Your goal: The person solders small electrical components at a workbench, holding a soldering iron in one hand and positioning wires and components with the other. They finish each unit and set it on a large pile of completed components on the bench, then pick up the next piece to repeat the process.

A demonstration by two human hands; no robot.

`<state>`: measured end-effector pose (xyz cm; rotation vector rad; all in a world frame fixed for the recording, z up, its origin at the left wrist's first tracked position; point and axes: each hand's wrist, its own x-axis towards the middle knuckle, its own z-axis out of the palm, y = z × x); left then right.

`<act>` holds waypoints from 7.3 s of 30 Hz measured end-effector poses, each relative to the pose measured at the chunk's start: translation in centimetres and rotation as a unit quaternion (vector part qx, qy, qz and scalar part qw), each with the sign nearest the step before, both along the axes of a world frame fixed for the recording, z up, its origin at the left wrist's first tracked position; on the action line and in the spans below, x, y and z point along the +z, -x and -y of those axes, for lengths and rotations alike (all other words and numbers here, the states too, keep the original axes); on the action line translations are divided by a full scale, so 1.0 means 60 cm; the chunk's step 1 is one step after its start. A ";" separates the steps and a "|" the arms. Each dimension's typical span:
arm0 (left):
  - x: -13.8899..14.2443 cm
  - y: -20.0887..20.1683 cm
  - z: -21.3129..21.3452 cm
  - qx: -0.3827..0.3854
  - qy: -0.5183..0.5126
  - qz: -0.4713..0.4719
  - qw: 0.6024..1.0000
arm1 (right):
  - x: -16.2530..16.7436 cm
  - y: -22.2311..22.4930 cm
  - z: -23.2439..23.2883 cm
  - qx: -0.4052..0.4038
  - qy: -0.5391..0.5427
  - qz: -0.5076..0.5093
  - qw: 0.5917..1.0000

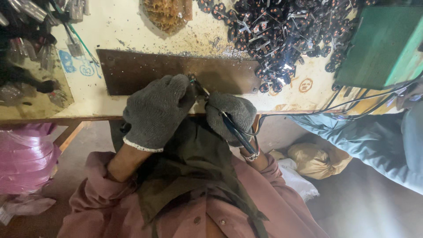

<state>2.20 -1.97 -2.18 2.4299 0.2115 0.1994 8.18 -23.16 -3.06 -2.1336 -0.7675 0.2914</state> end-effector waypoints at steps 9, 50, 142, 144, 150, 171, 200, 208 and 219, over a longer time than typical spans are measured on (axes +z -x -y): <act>-0.001 0.001 -0.003 -0.007 0.001 -0.005 1.000 | 0.019 -0.009 -0.006 0.020 0.032 -0.018 0.999; 0.005 -0.004 -0.014 0.006 0.071 -0.077 0.994 | 0.010 0.010 -0.035 -0.056 -0.060 0.010 0.997; 0.058 -0.013 -0.053 -0.099 0.170 -0.023 0.980 | 0.022 -0.002 -0.059 -0.031 0.029 0.031 0.999; 0.051 -0.011 -0.047 -0.084 0.166 -0.024 0.982 | 0.031 0.000 -0.066 -0.047 -0.015 0.065 0.997; 0.032 0.011 -0.037 -0.062 0.166 -0.048 0.983 | 0.052 -0.002 -0.068 -0.014 0.041 0.003 0.999; 0.024 -0.005 -0.039 -0.089 0.094 0.048 0.990 | 0.031 -0.010 -0.063 -0.003 0.083 0.013 0.996; 0.011 -0.008 -0.026 -0.071 0.045 0.037 0.996 | -0.034 0.022 0.014 0.008 -0.062 0.095 0.994; 0.014 -0.006 -0.026 -0.086 0.035 -0.021 0.995 | -0.022 0.007 0.027 0.166 0.039 0.162 0.972; 0.012 -0.006 -0.013 -0.037 0.052 0.045 0.997 | -0.018 0.013 0.013 0.097 -0.030 0.138 0.985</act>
